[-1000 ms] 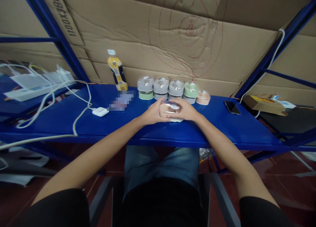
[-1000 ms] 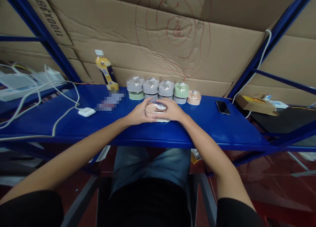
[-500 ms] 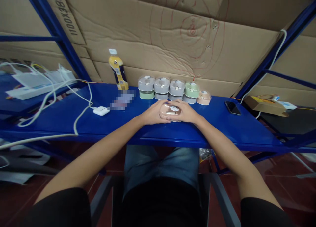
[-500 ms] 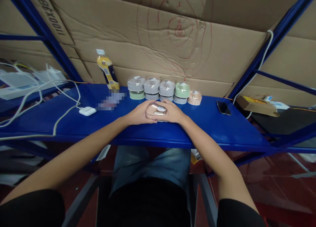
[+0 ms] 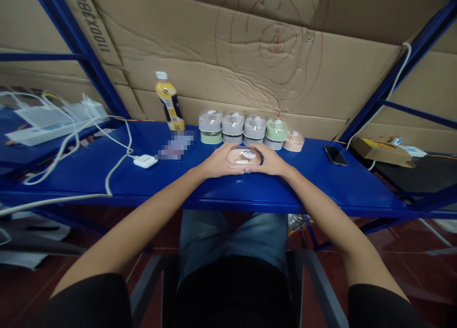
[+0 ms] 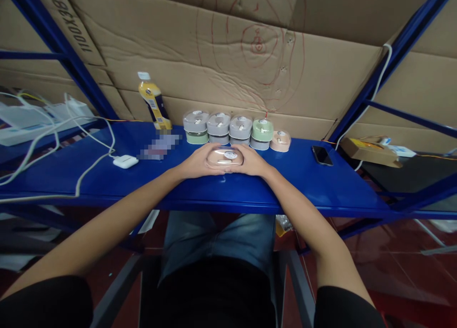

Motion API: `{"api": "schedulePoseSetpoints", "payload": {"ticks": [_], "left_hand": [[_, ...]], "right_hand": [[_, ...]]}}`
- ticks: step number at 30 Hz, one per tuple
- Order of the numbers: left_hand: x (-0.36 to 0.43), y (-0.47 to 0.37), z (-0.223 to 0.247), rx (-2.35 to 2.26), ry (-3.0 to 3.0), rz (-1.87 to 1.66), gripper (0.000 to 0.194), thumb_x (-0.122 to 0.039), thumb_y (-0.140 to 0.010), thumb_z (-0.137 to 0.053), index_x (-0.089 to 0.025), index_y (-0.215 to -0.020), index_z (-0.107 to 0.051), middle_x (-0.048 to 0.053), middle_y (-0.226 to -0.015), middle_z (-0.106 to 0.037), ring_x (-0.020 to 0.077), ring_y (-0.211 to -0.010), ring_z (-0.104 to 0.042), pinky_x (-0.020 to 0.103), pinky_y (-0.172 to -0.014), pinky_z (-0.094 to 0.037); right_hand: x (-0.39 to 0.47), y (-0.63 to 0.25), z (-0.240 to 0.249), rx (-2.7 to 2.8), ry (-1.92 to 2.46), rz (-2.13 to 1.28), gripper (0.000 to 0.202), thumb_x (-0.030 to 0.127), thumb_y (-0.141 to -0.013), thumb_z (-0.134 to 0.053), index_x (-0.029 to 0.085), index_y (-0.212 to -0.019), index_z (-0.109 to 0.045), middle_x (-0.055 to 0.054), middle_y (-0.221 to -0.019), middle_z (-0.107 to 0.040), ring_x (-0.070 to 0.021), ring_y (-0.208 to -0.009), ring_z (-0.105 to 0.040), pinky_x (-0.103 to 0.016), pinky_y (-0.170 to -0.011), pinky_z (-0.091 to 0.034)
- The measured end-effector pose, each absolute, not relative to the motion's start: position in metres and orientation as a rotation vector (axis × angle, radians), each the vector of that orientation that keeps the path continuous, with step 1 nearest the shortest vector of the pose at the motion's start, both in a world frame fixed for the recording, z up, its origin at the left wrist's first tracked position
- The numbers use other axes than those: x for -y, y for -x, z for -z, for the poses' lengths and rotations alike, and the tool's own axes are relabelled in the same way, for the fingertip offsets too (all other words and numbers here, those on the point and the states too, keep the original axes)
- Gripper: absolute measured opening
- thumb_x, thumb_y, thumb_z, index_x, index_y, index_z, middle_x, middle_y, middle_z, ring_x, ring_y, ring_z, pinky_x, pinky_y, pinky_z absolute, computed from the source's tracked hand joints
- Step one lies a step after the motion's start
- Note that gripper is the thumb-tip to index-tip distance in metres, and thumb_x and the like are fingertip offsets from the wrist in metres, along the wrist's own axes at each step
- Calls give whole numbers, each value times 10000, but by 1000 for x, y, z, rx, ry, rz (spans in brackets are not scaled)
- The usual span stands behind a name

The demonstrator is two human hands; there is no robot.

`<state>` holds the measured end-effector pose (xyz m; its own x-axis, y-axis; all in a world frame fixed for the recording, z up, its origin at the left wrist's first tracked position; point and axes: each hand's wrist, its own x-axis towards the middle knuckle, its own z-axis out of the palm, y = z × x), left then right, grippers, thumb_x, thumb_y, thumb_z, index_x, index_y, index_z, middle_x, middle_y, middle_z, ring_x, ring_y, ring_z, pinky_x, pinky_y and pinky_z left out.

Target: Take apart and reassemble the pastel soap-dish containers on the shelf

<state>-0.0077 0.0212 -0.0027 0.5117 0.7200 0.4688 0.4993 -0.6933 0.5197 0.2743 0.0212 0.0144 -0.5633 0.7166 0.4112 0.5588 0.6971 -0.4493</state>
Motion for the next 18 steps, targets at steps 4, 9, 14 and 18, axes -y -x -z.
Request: {"api": "schedulePoseSetpoints", "payload": {"ticks": [4,9,14,18], "left_hand": [[-23,7,6,-963,-2319,-1001,1304,-696,-588,-1047,-234,-1659,-462,224,-1566,-639,479,-1450,-632,676,-1215,-505],[-21,4,6,-965,-2254,-985,1363,-687,-552,-1058,-199,-1659,-430,241,-1528,-658,488,-1438,-643,677,-1209,-505],[-19,3,1,-1038,-2306,-940,1229,-715,-583,-1022,-178,-1573,-530,242,-1604,-610,490,-1482,-604,653,-1251,-474],[-19,4,1,-1039,-2294,-944,1223,-712,-597,-1018,-195,-1585,-517,231,-1587,-628,487,-1449,-630,675,-1218,-495]], "right_hand": [[-19,-272,-16,2310,953,-326,1020,803,-685,-945,244,-1498,-686,-169,-1404,-739,-426,-1319,-695,-642,-1189,-542],[-18,-271,-16,2321,950,-328,1003,788,-690,-955,255,-1500,-700,-153,-1345,-730,-409,-1276,-692,-640,-1174,-547],[-22,-273,-13,2319,911,-416,950,742,-764,-927,278,-1549,-661,-150,-1495,-713,-411,-1401,-655,-646,-1243,-494],[-22,-275,-9,2324,901,-448,944,744,-809,-891,269,-1583,-635,-165,-1549,-692,-418,-1460,-629,-649,-1276,-465]]}}
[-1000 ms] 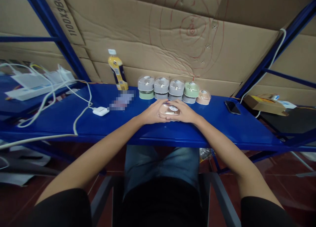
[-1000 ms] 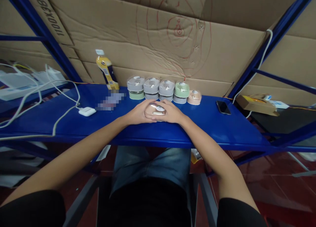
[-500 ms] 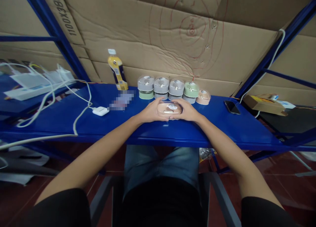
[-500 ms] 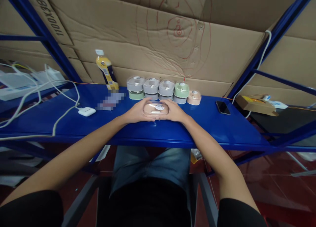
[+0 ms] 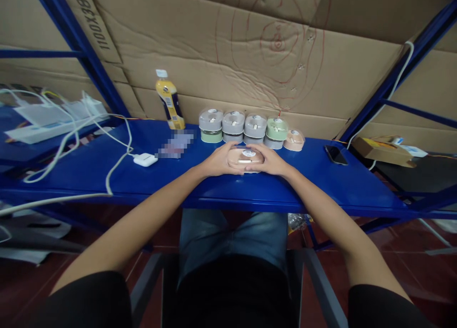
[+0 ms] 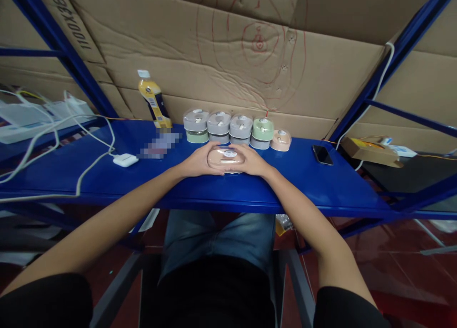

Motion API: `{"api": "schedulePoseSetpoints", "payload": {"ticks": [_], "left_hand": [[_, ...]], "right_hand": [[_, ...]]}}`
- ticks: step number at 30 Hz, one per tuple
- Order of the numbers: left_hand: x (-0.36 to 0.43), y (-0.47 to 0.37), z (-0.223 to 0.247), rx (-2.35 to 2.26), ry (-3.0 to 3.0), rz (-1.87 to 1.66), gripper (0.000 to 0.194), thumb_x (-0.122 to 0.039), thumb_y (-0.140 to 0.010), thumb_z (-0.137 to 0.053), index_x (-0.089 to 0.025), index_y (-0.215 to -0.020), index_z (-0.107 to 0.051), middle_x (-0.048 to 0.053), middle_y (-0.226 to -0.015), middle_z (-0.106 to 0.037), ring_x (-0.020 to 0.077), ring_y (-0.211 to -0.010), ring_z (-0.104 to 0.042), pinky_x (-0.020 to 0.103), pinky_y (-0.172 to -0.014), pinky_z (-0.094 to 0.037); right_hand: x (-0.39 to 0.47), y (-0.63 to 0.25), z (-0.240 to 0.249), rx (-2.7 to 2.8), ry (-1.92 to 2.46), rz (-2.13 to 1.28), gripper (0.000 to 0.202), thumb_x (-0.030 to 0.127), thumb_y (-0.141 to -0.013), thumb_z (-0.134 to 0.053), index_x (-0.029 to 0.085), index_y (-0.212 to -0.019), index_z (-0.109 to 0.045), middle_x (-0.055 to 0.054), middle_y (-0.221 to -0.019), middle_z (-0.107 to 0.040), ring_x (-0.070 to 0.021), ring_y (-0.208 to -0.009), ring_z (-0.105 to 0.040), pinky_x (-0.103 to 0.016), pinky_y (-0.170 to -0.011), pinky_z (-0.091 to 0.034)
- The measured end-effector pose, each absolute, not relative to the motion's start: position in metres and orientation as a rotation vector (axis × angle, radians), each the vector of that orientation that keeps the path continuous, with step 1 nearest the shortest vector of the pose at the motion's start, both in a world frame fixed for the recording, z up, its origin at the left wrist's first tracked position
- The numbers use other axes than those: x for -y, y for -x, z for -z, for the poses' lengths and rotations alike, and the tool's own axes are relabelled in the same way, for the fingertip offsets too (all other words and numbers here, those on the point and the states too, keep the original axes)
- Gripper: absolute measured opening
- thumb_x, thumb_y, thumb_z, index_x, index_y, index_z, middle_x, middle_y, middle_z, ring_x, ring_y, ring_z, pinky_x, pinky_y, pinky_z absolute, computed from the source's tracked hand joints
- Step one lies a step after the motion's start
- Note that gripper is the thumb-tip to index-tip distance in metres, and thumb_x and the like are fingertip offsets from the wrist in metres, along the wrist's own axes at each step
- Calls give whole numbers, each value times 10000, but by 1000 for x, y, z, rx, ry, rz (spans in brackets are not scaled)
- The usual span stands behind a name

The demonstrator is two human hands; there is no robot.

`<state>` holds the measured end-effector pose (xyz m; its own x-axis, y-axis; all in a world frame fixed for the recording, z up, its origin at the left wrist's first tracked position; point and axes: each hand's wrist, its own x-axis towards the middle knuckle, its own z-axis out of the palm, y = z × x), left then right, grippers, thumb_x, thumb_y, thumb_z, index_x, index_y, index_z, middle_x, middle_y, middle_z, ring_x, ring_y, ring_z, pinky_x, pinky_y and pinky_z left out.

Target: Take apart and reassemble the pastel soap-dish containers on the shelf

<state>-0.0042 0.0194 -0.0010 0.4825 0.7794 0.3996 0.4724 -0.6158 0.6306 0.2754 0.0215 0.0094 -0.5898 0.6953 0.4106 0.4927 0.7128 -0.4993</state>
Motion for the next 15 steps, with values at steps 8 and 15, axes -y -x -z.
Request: {"api": "schedulePoseSetpoints", "payload": {"ticks": [8,15], "left_hand": [[-21,6,2,-1025,-2335,-968,1209,-724,-595,-1013,-192,-1573,-543,229,-1565,-652,476,-1425,-652,651,-1211,-516],[-21,10,0,-976,-2367,-945,1093,-704,-638,-1000,-221,-1538,-611,189,-1584,-665,452,-1451,-643,636,-1261,-482]], "right_hand": [[-14,-275,-5,2347,960,-467,1033,795,-854,-824,271,-1690,-519,-180,-1631,-596,-420,-1546,-564,-614,-1307,-461],[-13,-279,-13,2422,866,-443,1090,750,-799,-890,243,-1684,-505,-193,-1689,-553,-422,-1586,-532,-604,-1338,-432]]}}
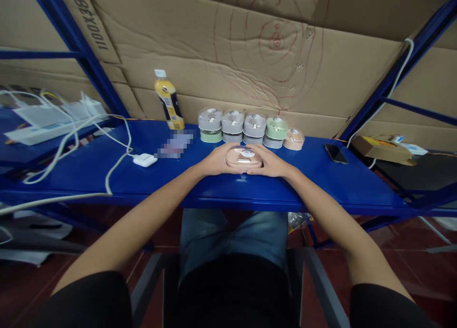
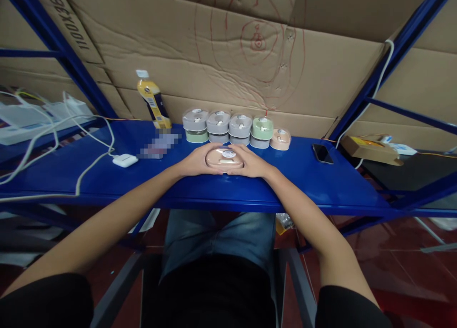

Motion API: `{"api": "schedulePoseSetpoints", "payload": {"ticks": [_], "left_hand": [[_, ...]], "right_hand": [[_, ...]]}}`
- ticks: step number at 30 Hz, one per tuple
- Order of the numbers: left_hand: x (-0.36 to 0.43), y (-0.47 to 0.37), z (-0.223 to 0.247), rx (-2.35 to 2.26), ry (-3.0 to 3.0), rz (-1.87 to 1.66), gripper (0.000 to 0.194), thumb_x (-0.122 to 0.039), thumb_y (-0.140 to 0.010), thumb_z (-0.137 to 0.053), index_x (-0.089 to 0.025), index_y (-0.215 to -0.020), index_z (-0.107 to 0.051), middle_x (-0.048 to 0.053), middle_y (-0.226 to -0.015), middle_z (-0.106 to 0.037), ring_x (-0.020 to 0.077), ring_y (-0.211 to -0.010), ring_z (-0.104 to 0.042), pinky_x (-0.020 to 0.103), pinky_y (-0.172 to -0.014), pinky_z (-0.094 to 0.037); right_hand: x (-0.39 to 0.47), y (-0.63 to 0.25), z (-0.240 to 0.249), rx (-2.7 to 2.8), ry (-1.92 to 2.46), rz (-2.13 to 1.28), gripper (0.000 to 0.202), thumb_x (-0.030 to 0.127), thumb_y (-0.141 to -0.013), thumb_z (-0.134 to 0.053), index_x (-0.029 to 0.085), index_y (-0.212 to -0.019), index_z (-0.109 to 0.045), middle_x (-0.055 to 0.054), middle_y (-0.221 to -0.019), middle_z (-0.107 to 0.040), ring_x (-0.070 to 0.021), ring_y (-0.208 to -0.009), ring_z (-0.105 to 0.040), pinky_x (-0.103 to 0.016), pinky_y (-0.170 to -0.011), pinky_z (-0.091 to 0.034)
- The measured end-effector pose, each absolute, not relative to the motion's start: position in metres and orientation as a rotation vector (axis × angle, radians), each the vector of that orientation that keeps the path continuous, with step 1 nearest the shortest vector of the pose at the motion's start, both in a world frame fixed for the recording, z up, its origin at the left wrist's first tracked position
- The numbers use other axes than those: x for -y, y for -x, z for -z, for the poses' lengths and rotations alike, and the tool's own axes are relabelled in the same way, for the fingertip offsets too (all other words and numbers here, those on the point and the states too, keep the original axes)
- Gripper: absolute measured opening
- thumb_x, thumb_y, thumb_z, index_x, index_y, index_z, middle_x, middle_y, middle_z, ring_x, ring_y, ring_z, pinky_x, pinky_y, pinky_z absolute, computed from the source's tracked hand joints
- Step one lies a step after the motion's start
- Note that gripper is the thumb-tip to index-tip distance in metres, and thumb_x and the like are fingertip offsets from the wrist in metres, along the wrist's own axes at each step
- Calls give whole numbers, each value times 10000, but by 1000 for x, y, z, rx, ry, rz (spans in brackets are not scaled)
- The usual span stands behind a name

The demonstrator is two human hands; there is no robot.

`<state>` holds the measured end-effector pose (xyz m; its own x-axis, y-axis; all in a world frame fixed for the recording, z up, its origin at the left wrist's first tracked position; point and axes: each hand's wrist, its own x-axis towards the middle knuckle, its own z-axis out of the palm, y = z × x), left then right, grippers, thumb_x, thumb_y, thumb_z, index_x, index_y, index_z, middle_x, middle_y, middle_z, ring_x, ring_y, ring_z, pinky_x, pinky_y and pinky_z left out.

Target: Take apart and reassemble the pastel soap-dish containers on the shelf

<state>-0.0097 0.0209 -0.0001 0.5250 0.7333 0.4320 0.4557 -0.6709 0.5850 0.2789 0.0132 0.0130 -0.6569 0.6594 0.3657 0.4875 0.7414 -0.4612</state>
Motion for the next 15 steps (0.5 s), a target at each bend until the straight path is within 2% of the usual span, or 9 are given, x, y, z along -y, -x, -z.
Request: {"api": "schedulePoseSetpoints", "payload": {"ticks": [2,5,8,12,15], "left_hand": [[-21,11,-1,-928,-2341,-920,1092,-661,-627,-1018,-220,-1541,-612,185,-1590,-663,440,-1453,-646,628,-1264,-482],[-20,13,-3,-861,-2293,-875,1109,-600,-617,-1041,-221,-1560,-597,178,-1608,-648,429,-1463,-640,615,-1268,-484],[-22,14,-2,-838,-2249,-854,1137,-577,-621,-1050,-233,-1590,-564,174,-1575,-666,423,-1437,-660,614,-1235,-519],[-25,14,1,-869,-2190,-887,1272,-574,-550,-1084,-207,-1623,-508,214,-1484,-696,447,-1381,-689,653,-1188,-544],[-26,15,2,-845,-2111,-927,1256,-579,-614,-1049,-203,-1653,-452,220,-1433,-705,430,-1368,-700,654,-1193,-539]], "right_hand": [[-12,-280,-17,2418,898,-438,1096,733,-749,-934,252,-1652,-542,-180,-1649,-606,-437,-1540,-580,-622,-1306,-468],[-9,-281,-21,2406,985,-463,1207,729,-628,-1003,235,-1635,-560,-193,-1663,-605,-472,-1529,-589,-659,-1287,-475],[-6,-279,-23,2391,1026,-485,1182,722,-649,-985,200,-1626,-572,-213,-1669,-603,-468,-1529,-595,-657,-1286,-473],[-5,-278,-25,2367,1037,-440,1085,680,-657,-972,196,-1567,-633,-196,-1578,-681,-449,-1438,-670,-634,-1239,-525],[-4,-289,-35,2342,1023,-444,991,636,-658,-967,213,-1507,-679,-158,-1480,-741,-426,-1350,-716,-618,-1203,-558]]}}
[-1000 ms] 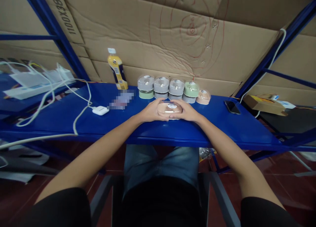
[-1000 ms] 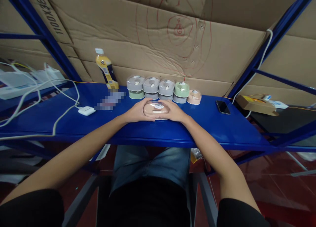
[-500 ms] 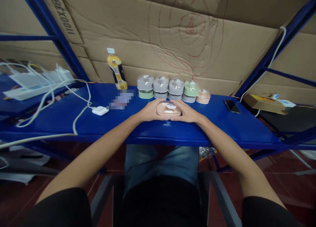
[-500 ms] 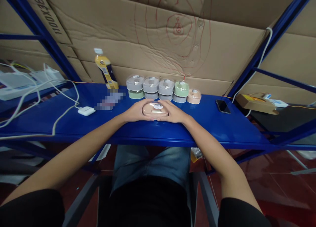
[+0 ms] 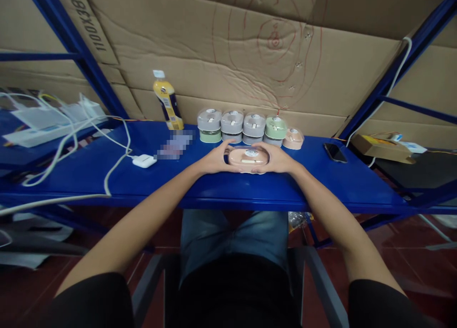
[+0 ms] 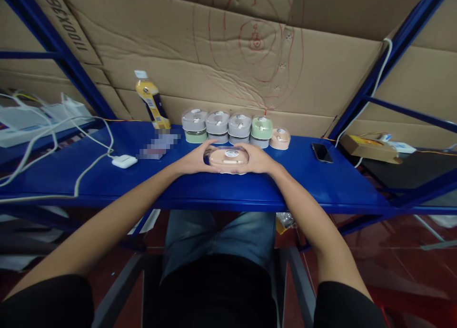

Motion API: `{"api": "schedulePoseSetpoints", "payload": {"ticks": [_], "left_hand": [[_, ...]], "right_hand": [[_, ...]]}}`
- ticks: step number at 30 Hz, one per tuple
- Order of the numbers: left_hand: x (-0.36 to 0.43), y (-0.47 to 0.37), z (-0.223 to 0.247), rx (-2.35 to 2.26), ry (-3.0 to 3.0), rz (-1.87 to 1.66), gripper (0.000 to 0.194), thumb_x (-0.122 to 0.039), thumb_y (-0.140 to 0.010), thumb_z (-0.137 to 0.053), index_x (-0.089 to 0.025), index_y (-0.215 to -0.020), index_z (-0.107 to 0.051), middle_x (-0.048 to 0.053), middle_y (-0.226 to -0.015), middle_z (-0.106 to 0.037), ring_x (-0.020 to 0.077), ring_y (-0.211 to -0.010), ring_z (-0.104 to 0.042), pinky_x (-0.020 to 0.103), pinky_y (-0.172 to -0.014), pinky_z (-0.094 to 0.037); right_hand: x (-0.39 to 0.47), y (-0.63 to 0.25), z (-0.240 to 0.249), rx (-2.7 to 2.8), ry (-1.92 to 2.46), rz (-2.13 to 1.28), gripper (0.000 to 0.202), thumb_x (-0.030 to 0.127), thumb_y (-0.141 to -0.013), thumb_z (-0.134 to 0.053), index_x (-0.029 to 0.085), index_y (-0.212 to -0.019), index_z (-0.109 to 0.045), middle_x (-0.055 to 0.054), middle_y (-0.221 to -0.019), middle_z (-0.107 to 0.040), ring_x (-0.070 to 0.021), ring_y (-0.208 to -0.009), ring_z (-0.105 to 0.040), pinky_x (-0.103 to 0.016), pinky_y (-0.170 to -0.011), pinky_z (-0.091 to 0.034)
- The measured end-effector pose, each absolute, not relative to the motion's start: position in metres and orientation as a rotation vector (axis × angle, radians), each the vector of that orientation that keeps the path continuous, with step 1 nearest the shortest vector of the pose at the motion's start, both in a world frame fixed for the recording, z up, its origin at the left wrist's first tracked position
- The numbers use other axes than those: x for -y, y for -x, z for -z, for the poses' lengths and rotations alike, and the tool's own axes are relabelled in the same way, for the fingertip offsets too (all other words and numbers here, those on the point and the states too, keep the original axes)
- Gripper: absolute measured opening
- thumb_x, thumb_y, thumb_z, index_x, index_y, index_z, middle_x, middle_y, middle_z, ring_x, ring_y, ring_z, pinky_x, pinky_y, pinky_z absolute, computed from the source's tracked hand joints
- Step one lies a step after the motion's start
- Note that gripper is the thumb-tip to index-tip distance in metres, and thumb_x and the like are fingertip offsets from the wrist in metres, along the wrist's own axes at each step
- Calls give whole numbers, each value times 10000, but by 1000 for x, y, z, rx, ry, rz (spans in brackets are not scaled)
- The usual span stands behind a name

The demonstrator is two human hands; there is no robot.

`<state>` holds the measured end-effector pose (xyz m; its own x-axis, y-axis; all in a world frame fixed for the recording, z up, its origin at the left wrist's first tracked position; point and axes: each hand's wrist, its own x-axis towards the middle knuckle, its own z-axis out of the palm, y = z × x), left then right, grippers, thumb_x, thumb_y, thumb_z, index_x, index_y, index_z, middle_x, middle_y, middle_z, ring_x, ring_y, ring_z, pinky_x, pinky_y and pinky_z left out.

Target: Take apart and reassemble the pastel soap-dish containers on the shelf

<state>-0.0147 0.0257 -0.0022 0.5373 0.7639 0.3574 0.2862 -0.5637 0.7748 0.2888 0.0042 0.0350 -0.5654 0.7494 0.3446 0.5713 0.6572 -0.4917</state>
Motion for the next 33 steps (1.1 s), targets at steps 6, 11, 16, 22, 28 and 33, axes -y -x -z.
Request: {"api": "schedulePoseSetpoints", "payload": {"ticks": [6,11,16,22,28,33], "left_hand": [[-26,15,2,-868,-2061,-945,977,-585,-783,-903,-208,-1588,-497,183,-1348,-737,367,-1312,-735,628,-1236,-516],[-26,14,3,-915,-2079,-922,840,-601,-863,-827,-192,-1533,-530,177,-1344,-738,348,-1307,-739,607,-1234,-521],[-28,14,4,-944,-2094,-891,805,-614,-859,-828,-212,-1501,-554,162,-1352,-741,362,-1321,-727,619,-1213,-532],[-25,13,2,-984,-2069,-859,847,-628,-836,-848,-199,-1501,-547,163,-1381,-724,383,-1366,-688,619,-1234,-505],[-23,11,0,-1006,-2087,-857,834,-588,-837,-846,-181,-1505,-555,179,-1395,-718,370,-1360,-690,599,-1242,-498],[-24,11,0,-1009,-2107,-859,848,-601,-834,-833,-167,-1506,-551,185,-1383,-724,360,-1348,-701,579,-1238,-508]], "right_hand": [[-9,-348,-70,1992,1104,-266,890,683,-699,-907,227,-1430,-686,-123,-1379,-759,-370,-1234,-734,-564,-1107,-607],[-36,-403,-75,1317,1519,127,807,613,-784,-864,173,-1400,-588,-193,-1377,-723,-375,-1274,-714,-597,-1114,-575],[-55,-429,-55,920,1973,162,761,570,-781,-919,164,-1334,-589,-267,-1433,-674,-441,-1389,-666,-640,-1168,-537],[-68,-435,-31,902,2219,199,894,638,-770,-916,105,-1406,-582,-363,-1471,-599,-513,-1415,-602,-645,-1144,-517],[-73,-431,-22,1010,2321,137,849,572,-851,-885,81,-1462,-560,-359,-1491,-592,-496,-1441,-598,-584,-1161,-509],[-67,-440,-28,1133,2256,-14,996,589,-826,-915,32,-1535,-492,-382,-1515,-565,-455,-1426,-599,-519,-1154,-492]]}}
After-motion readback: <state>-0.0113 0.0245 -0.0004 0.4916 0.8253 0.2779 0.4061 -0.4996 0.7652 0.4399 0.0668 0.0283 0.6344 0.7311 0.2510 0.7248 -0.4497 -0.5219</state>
